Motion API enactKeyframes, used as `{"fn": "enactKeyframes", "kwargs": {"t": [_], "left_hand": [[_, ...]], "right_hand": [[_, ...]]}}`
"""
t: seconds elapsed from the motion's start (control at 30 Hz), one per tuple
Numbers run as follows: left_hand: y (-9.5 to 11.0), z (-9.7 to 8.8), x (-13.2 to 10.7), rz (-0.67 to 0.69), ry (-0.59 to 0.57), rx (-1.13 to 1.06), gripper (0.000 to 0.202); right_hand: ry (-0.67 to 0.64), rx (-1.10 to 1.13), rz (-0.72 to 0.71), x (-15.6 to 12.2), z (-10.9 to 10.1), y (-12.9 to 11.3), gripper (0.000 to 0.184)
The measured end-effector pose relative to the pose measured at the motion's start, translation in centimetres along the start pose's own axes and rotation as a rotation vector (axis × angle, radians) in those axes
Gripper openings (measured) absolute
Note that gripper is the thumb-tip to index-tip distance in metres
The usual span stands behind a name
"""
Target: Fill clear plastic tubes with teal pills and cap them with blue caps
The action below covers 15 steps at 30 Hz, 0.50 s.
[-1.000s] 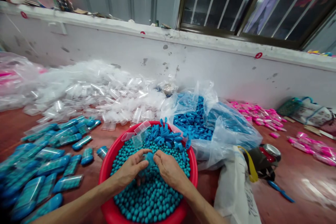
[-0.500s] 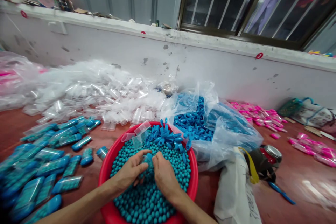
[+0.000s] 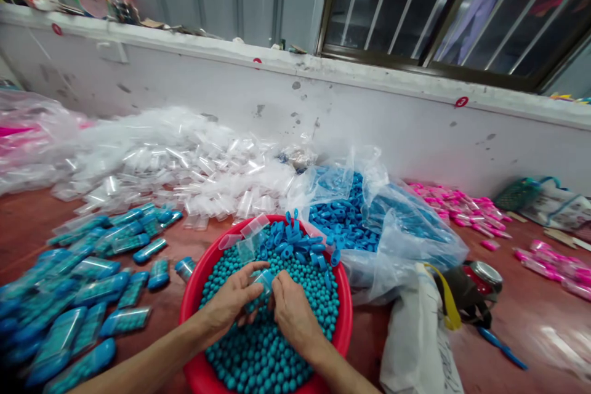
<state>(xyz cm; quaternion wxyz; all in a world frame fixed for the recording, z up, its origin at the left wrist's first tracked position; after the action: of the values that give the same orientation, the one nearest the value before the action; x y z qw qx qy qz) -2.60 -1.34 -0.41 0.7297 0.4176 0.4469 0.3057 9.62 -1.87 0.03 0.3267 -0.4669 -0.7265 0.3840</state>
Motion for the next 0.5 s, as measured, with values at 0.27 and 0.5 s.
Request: {"fn": "enactKeyframes", "kwargs": {"t": [0.27, 0.5], "left_hand": [[0.0, 0.1, -0.1, -0.008, 0.046, 0.057, 0.039], [-0.2, 0.0, 0.0, 0.028, -0.042, 0.181, 0.035]], "right_hand": [[-0.127, 0.070, -0.055, -1.0, -1.0, -0.6, 0.024], [0.044, 0.306, 0.106, 0.4, -3.7, -0.2, 0.033]]}}
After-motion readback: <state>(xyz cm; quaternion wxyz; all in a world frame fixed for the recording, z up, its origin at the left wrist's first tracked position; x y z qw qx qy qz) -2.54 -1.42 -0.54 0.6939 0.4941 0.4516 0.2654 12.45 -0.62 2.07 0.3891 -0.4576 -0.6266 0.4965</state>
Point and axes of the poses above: each hand's wrist, its own x-axis towards the middle knuckle, its own z-axis out of the palm, y = z × x, the point moved 3 cm from there along x, towards the middle knuckle, and after that the axes turned 11 degrees about -z, right-handed, at the moved point
